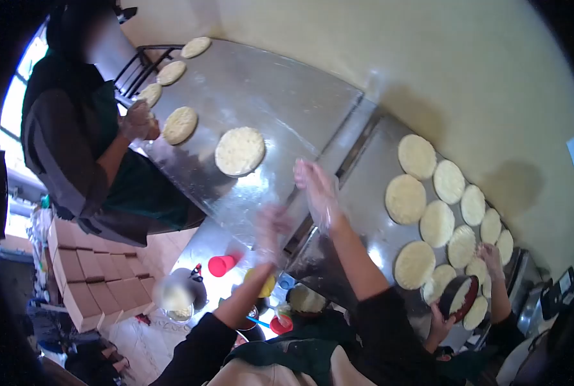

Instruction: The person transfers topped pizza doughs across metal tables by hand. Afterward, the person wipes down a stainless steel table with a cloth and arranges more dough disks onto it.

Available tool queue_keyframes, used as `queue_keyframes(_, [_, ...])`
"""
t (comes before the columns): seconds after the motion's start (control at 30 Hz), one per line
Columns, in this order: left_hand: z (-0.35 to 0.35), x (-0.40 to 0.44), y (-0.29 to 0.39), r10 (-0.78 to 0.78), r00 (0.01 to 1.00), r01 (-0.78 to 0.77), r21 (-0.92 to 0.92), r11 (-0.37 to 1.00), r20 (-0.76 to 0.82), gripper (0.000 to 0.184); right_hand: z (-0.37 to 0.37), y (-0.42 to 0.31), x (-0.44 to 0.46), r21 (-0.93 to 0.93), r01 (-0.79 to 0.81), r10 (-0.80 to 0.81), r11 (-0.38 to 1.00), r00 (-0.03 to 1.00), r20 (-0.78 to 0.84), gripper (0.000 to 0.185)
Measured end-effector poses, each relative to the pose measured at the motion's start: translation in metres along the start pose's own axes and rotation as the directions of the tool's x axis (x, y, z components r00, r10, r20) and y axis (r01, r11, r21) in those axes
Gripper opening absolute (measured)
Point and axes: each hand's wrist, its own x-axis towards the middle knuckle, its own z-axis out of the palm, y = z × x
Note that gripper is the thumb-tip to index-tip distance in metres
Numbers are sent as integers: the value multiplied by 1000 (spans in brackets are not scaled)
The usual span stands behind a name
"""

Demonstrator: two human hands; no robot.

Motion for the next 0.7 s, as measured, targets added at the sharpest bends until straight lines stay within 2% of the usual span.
queue_keyframes(0.03, [-23, 13, 29, 165, 976, -182, -114, 977, -144, 39, 7, 2, 25, 17, -25, 24, 1000, 999, 48, 41])
queue_keyframes(0.07, [-39, 39, 54, 120, 901, -230, -224, 947, -417, 35, 15, 11, 55, -29, -66, 68, 997, 996, 54, 43])
queue_keyframes(0.1, [-62, 60, 77, 85, 880, -211, -224, 952, -468, 33, 22, 29, 87, -79, -105, 109, 991, 992, 56, 46])
queue_keyframes(0.13, [-85, 79, 98, 47, 856, -190, -228, 955, -516, 32, 27, 52, 123, -246, -117, 126, 962, 992, 20, 50])
queue_keyframes(0.17, [-105, 101, 109, 39, 869, -169, -222, 960, -494, 32, 33, 67, 149, -405, -129, 131, 905, 991, -21, 54])
queue_keyframes(0.23, [-124, 141, 124, 37, 878, -156, -213, 965, -478, 32, 57, 64, 158, -429, -158, 147, 889, 987, -59, 59])
queue_keyframes(0.3, [-128, 173, 137, 25, 938, -36, -26, 999, -347, 43, 77, 55, 151, -453, -200, 167, 869, 980, -111, 63])
queue_keyframes(0.33, [-133, 195, 136, 26, 938, -38, -26, 999, -346, 43, 85, 44, 137, -496, -244, 180, 833, 968, -173, 67])
queue_keyframes(0.4, [-140, 227, 131, -94, 984, 120, 177, 977, -151, 75, 89, 53, 126, -536, -293, 189, 792, 952, -241, 72])
queue_keyframes(0.43, [-136, 234, 130, -95, 984, 120, 177, 977, -148, 75, 90, 67, 126, -278, -299, 239, 913, 944, -229, 74])
queue_keyframes(0.47, [-127, 235, 134, -148, 984, 163, 172, 972, -98, 78, 94, 65, 122, 5, -287, 282, 958, 938, -203, 76])
queue_keyframes(0.5, [-119, 235, 138, -200, 979, 204, 170, 964, -45, 80, 95, 61, 118, 8, -283, 278, 959, 938, -207, 76])
queue_keyframes(0.53, [-114, 233, 141, -201, 979, 205, 174, 963, -40, 80, 94, 57, 114, 136, -333, 349, 933, 929, -124, 76])
queue_keyframes(0.57, [-110, 230, 143, -197, 976, 207, 135, 969, -89, 82, 95, 43, 106, 257, -384, 405, 887, 914, -31, 77])
queue_keyframes(0.6, [-106, 225, 147, -193, 972, 207, 96, 974, -138, 84, 94, 29, 102, 263, -380, 402, 887, 915, -37, 77])
queue_keyframes(0.67, [-101, 205, 155, -216, 967, 227, 72, 971, -134, 85, 90, 10, 92, 430, -460, 458, 777, 881, 114, 75])
queue_keyframes(0.7, [-99, 196, 158, -238, 962, 245, 41, 969, -133, 86, 86, 11, 89, 433, -456, 459, 778, 882, 104, 75])
